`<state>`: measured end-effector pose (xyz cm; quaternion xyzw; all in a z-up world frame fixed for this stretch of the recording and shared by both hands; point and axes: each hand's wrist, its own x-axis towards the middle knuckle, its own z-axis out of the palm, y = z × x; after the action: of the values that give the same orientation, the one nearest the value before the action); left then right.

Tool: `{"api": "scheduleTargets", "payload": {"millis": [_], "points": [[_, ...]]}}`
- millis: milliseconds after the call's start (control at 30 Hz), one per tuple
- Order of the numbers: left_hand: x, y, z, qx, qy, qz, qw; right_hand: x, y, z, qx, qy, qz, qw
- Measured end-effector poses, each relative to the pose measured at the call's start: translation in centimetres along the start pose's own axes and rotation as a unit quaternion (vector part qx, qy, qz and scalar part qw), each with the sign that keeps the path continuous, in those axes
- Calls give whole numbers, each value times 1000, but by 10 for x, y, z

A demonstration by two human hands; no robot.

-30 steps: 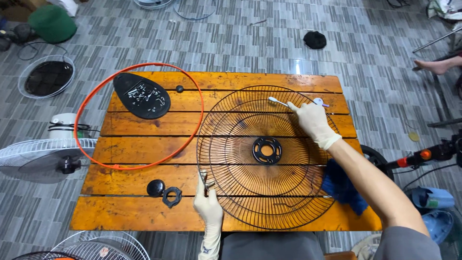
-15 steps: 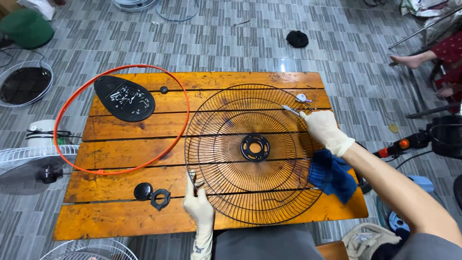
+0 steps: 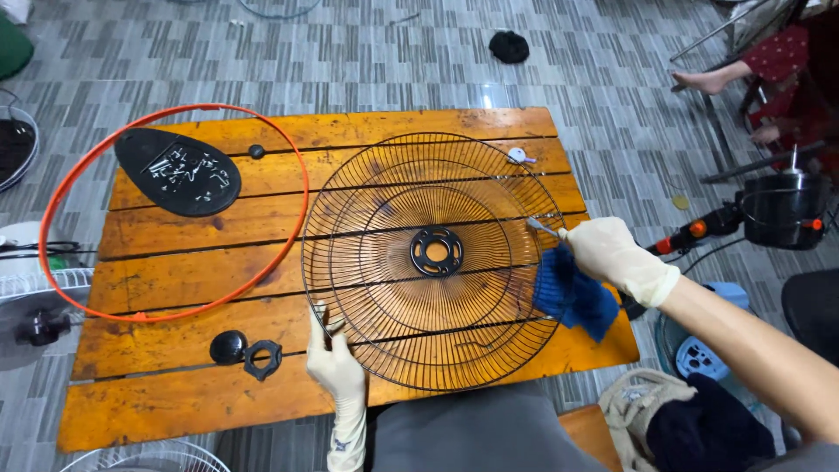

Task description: Cleaning a fan grill using a toothbrush

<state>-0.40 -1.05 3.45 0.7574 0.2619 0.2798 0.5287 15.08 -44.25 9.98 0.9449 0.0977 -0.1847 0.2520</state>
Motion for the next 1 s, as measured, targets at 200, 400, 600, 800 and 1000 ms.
{"api": "scheduleTargets", "payload": {"millis": [200,400,600,800,1000], "points": [[0,-12,1,45,5,-5,999,-59,-7,-5,40,-3,-54,998],[-1,-6,2,34,15,-27,999,-109,-20,-37,58,-127,-116,983],[1,-14,0,17,-15,10,1000,-106,-16,-63,-3,-123,-77,989],[4,-6,-1,12,-28,-10,999,-26,20,12,-109,175,-45,977],[2,-8,1,10,-8,6,1000,-31,10,5,-59,125,-62,988]]}}
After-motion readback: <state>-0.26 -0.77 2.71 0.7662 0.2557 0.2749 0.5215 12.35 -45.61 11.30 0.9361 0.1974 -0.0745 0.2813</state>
